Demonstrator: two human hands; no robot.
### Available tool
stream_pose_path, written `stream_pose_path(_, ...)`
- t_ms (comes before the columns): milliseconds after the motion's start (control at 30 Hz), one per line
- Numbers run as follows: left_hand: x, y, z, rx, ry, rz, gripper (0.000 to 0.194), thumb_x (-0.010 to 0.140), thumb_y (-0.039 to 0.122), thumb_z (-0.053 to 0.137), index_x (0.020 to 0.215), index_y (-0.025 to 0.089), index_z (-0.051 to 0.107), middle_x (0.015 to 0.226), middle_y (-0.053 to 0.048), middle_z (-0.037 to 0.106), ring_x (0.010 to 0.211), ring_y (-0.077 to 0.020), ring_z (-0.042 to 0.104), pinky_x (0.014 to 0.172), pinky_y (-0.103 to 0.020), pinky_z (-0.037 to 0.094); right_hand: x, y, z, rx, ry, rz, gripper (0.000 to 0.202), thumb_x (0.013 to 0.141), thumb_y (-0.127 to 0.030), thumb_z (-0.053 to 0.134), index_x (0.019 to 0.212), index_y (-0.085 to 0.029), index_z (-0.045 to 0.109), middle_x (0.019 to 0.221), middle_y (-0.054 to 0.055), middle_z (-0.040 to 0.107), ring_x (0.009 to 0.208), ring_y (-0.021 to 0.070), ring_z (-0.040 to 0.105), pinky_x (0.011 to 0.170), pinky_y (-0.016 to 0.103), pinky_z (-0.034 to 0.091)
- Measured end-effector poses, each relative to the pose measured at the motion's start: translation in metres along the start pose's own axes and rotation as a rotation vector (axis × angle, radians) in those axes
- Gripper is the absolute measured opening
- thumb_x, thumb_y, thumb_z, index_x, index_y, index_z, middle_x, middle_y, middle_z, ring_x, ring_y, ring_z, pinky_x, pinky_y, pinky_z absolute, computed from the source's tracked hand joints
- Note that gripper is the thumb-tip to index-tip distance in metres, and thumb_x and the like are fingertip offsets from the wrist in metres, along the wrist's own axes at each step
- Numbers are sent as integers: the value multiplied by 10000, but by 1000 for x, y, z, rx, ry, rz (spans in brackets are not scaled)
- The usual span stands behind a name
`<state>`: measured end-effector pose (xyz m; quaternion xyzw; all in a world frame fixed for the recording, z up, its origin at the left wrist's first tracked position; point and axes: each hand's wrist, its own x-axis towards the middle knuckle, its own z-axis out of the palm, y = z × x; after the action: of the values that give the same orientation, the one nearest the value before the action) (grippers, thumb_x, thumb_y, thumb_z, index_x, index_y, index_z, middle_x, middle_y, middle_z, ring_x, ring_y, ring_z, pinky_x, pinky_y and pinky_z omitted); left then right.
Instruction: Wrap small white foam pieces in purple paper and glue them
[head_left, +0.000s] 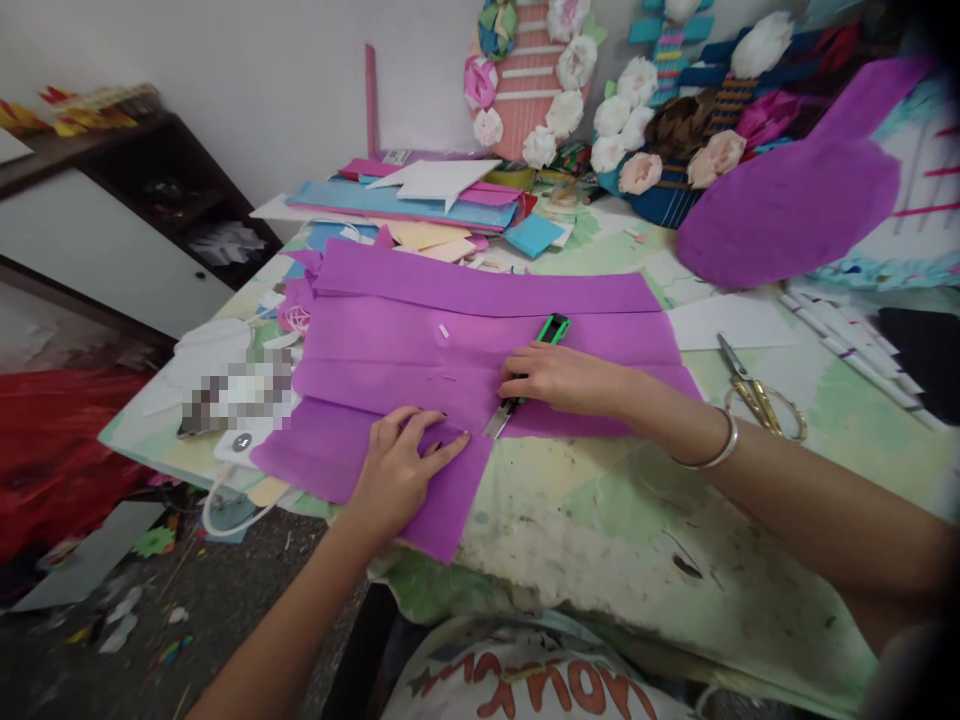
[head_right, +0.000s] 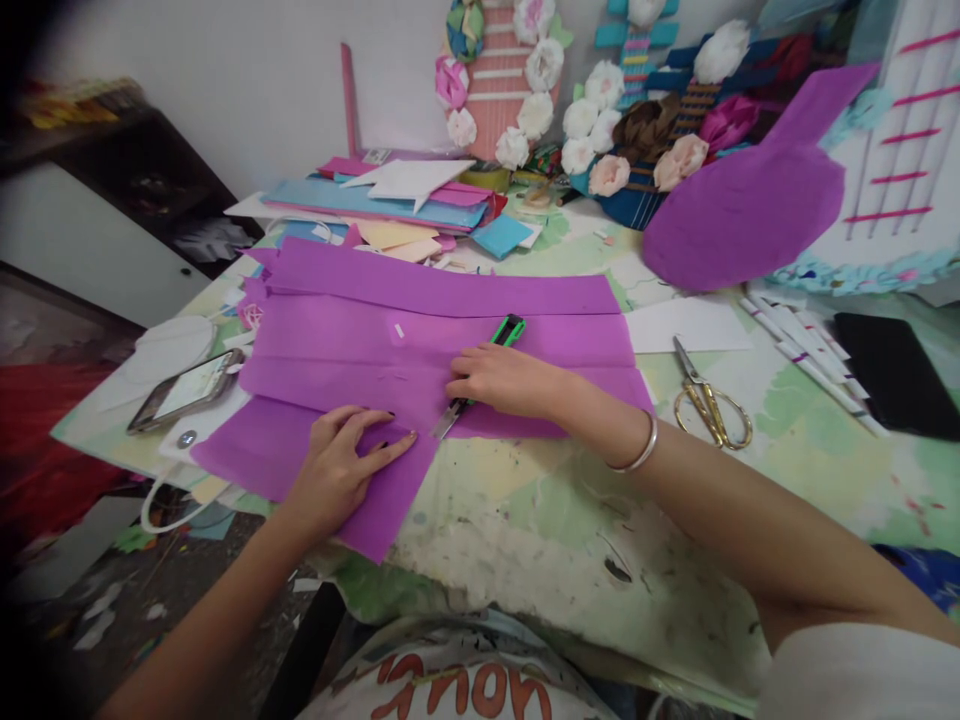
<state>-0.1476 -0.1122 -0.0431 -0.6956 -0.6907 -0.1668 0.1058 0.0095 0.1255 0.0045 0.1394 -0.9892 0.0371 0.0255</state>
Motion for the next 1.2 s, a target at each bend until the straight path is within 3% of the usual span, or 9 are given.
stream_pose_path(200, 0, 0, 0, -43, -38, -32, 372, 927, 159, 418, 1102, 370, 670, 1203, -67, 531, 1151, -273, 386, 960, -489, 351, -9, 1, 0, 13, -11, 17, 249, 888, -43, 445, 1001, -171, 626, 944, 76, 605, 910, 192, 530, 784, 325, 388)
stream_pose_path(433, 1, 0, -1, -40, -2, 3, 394, 909, 118, 424, 1093, 359, 675, 1190, -72, 519, 1114, -271, 395, 934, -480, 371, -16, 4, 1, 15, -8, 29, 329, 838, 25, 439, 1043, -168, 609, 981, 80, 605, 949, 196, 532, 794, 329, 400)
stream_pose_path(867, 0, 0, -1, -46, -10, -11, 405, 910, 117, 408, 1106, 355, 671, 1210, -68, 513, 1127, -260, 381, 946, -496, 394, 1, -9, 0, 19, -7, 14, 252, 868, -10, 450, 975, -160, 621, 910, 78, 593, 879, 192, 516, 767, 321, 372)
stream_pose_path(1200, 2, 1, -3, -57, -28, -12, 402, 922, 131, 383, 1107, 341, 672, 1195, -71, 539, 1115, -251, 400, 945, -494, 397, -18, -7, -1, 24, 1, 63, 322, 839, 27, 440, 1025, -162, 623, 951, 83, 603, 908, 201, 521, 772, 321, 379)
